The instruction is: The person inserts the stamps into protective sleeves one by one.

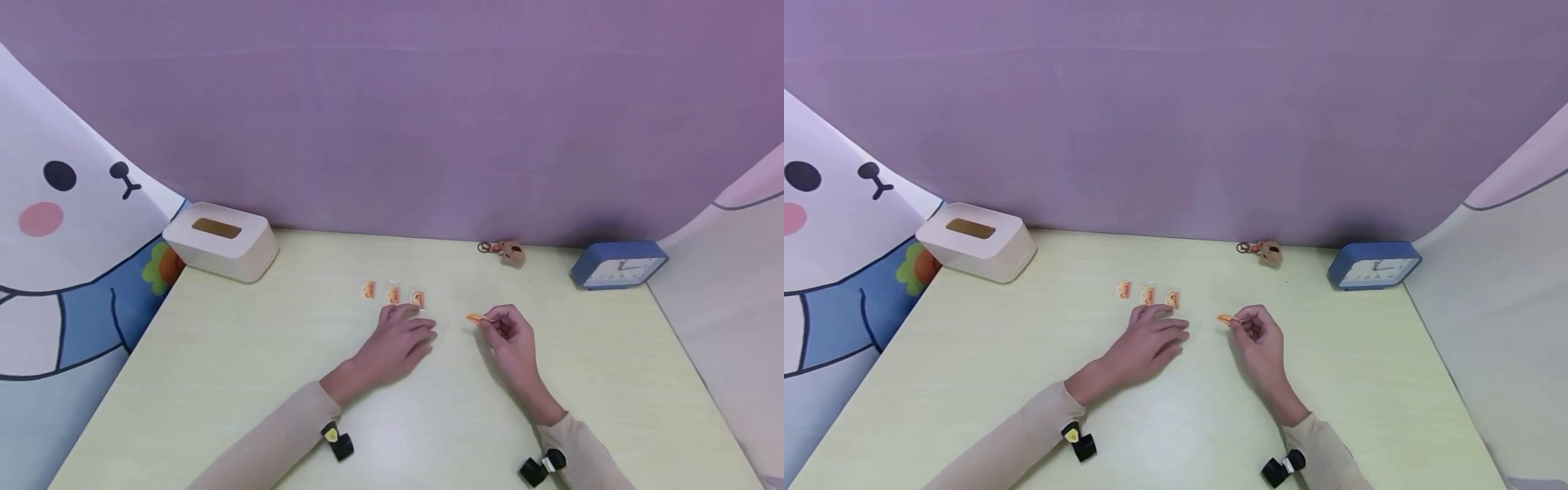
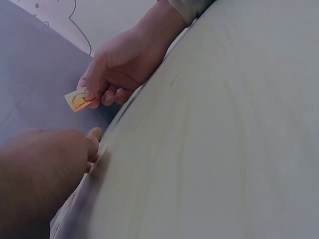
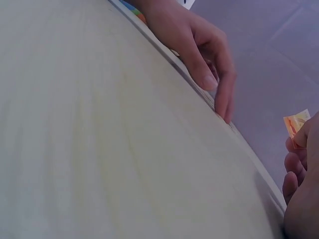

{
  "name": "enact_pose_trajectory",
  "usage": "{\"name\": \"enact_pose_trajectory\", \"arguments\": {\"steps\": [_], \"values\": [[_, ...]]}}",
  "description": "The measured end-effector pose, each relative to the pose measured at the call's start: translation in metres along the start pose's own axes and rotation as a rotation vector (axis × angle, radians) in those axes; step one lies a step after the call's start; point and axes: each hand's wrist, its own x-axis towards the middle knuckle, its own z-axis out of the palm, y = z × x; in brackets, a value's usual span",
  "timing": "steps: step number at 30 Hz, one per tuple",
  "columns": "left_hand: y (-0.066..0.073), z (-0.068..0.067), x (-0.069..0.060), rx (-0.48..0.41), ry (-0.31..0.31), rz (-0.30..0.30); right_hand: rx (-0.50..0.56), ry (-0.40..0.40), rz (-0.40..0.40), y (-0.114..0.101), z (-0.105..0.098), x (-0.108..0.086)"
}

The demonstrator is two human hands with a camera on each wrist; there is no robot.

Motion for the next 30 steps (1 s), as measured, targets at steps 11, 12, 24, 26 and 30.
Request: {"name": "enact_pose_trajectory", "arguments": {"steps": [11, 12, 24, 26, 30], "values": [[0.0, -0.009, -0.015, -0.076, 0.135, -0.076, 0.033, 0.015, 0.017, -0.002, 0.002, 0.0], [0.001, -0.008, -0.014, -0.1, 0.155, -0.121, 0.036, 0.013, 0.017, -0.002, 0.002, 0.0], [0.015, 0.002, 0.006, -0.139, 0.133, -0.471, 0.048, 0.0, 0.011, -0.002, 0.005, 0.0], [0.017, 0.002, 0.006, -0.164, 0.126, -0.464, 0.045, -0.001, 0.011, -0.002, 0.004, 0.0], [0.017, 0.002, 0.005, -0.261, 0.136, -0.461, 0.04, -0.005, 0.017, -0.002, 0.004, -0.001]]}}
